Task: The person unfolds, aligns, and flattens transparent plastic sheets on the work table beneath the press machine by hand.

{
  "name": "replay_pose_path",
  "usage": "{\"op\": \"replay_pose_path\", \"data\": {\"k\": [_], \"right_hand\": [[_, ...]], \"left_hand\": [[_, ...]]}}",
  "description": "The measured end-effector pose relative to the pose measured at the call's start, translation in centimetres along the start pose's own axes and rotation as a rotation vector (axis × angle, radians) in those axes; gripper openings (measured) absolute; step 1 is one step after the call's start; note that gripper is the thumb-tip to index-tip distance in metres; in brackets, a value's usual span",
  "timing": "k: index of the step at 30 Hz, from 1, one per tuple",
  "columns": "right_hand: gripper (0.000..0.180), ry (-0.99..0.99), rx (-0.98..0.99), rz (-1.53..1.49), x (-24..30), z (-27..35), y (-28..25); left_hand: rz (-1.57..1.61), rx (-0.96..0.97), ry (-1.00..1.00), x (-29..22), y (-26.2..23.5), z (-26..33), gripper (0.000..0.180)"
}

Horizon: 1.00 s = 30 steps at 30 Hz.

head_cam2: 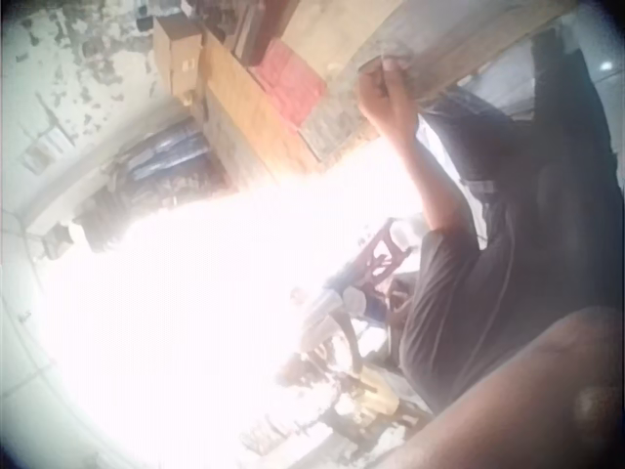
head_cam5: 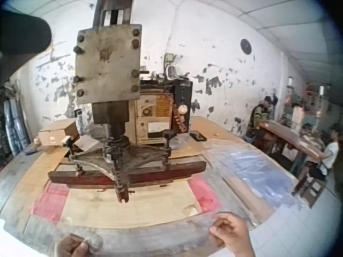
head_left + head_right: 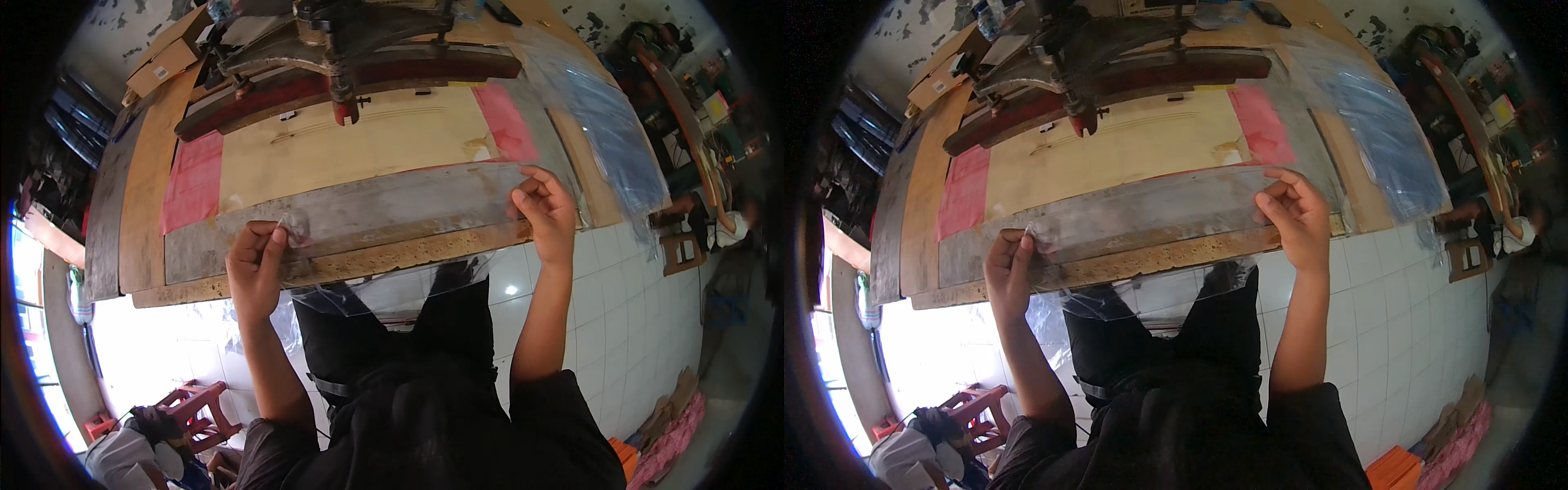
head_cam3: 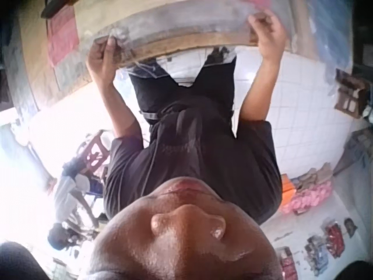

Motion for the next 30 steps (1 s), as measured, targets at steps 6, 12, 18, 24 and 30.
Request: {"op": "replay_pose_path", "data": {"k": [6,12,18,24,30], "right_hand": [[0.046,0.066,0.129,-0.075,1.0,1.2,1.3],[0.028,0.192,0.212,-0.170,1.2,4.4,2.7],[0.016,0.180,-0.060,-0.070,2.4,2.5,2.8],[0.032,0.280,-0.334,0.076,0.7,2.5,-0.1],[0.033,0.153,-0.376,0.198,2.2,-1.8,-1.4]], "left_hand": [[0.068,-0.169,0.030,-0.6,-0.6,0.4,0.017],[0.123,-0.320,0.148,-1.9,-1.4,-0.1,0.020],[-0.076,-0.294,0.175,-5.6,1.5,-2.4,0.031],[-0.419,0.049,0.498,-7.0,2.6,5.5,0.057],[-0.650,0.343,0.617,-6.7,7.6,8.9,0.064]]}}
Point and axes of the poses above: each hand's wrist, its own z-axis away from the middle knuckle, its own y-axis out of the palm, x = y × z, the point moved 5 cm from there along -z, towards the middle knuckle, and after that the axes turned 9 degrees about -x, right-handed, at the moved point
